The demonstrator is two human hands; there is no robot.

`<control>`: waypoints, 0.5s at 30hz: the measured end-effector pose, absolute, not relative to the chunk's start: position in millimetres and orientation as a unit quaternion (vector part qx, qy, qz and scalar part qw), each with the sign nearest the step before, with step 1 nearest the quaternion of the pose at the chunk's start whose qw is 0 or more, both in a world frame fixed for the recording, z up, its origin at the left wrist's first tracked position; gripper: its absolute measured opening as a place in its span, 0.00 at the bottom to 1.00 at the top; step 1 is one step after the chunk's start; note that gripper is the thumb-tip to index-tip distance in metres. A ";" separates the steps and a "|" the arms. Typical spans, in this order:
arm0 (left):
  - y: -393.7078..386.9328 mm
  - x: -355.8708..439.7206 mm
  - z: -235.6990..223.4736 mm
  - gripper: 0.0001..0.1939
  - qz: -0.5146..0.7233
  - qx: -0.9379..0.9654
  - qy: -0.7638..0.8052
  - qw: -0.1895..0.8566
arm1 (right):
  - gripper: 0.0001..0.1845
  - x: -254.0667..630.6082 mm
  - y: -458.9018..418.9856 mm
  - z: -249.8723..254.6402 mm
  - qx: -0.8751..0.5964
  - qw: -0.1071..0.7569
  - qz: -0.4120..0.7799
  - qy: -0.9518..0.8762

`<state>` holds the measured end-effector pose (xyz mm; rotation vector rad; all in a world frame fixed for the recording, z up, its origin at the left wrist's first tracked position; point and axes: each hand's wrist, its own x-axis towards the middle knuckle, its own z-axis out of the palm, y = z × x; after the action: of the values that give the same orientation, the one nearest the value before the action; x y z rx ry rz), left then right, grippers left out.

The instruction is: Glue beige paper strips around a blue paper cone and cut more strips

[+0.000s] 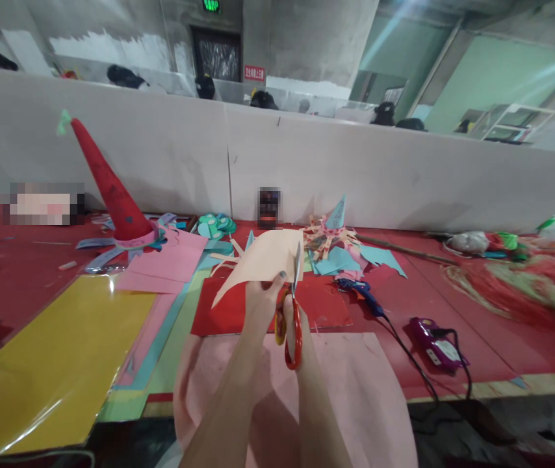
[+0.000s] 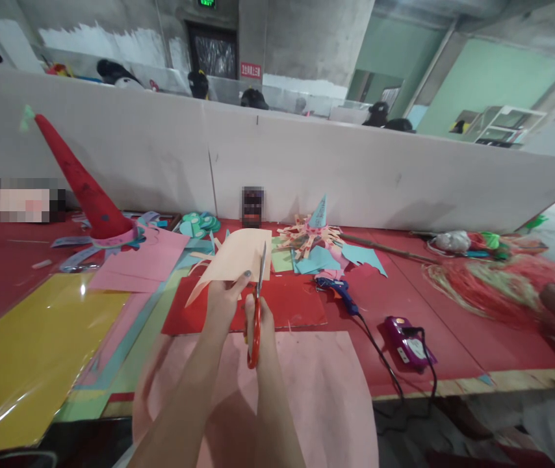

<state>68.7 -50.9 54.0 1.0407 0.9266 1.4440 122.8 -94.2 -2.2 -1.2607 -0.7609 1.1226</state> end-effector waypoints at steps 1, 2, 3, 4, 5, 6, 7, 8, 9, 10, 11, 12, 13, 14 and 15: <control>-50.9 68.6 53.9 0.19 0.606 0.438 0.390 0.537 | 0.25 122.8 -93.9 -2.5 -0.549 0.601 0.480 -0.326; -51.0 68.4 53.8 0.19 0.606 0.437 0.391 0.538 | 0.25 122.8 -93.8 -2.6 -0.554 0.602 0.476 -0.324; -51.0 68.3 53.8 0.19 0.604 0.436 0.392 0.539 | 0.25 123.0 -93.8 -2.7 -0.555 0.603 0.472 -0.325; -51.1 68.2 53.7 0.19 0.602 0.436 0.394 0.541 | 0.25 123.2 -93.9 -2.5 -0.553 0.604 0.471 -0.328; -51.3 68.3 53.6 0.18 0.600 0.437 0.395 0.542 | 0.25 123.5 -94.2 -2.2 -0.551 0.604 0.471 -0.331; -51.5 68.4 53.6 0.18 0.598 0.438 0.395 0.543 | 0.25 123.8 -94.5 -1.7 -0.547 0.605 0.473 -0.334; -51.8 68.7 53.6 0.17 0.596 0.439 0.395 0.544 | 0.24 124.2 -94.9 -1.1 -0.544 0.605 0.475 -0.336; -52.2 69.0 53.8 0.16 0.595 0.441 0.395 0.544 | 0.24 124.5 -95.3 -0.4 -0.542 0.605 0.475 -0.337; -52.5 69.4 54.0 0.15 0.594 0.442 0.395 0.543 | 0.24 124.8 -95.6 0.2 -0.542 0.605 0.475 -0.338; -52.9 69.7 54.4 0.15 0.594 0.443 0.397 0.542 | 0.24 124.9 -95.8 0.8 -0.543 0.605 0.474 -0.337; -53.2 70.0 54.8 0.15 0.594 0.444 0.398 0.540 | 0.24 125.0 -95.9 1.3 -0.544 0.604 0.475 -0.337; -53.6 70.1 55.2 0.14 0.595 0.444 0.398 0.539 | 0.24 124.9 -95.9 1.6 -0.544 0.603 0.477 -0.336; -53.9 70.1 55.7 0.14 0.596 0.444 0.396 0.539 | 0.23 124.8 -95.9 1.9 -0.546 0.601 0.479 -0.334; -54.1 70.0 56.0 0.14 0.598 0.443 0.395 0.539 | 0.23 124.7 -95.8 2.0 -0.546 0.600 0.481 -0.332; -54.2 69.8 56.2 0.15 0.598 0.442 0.395 0.539 | 0.23 124.6 -95.8 1.9 -0.546 0.599 0.483 -0.331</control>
<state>69.8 -54.2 56.2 1.0519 0.9385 1.4220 124.6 -95.8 1.9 -1.2661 -0.7683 1.1212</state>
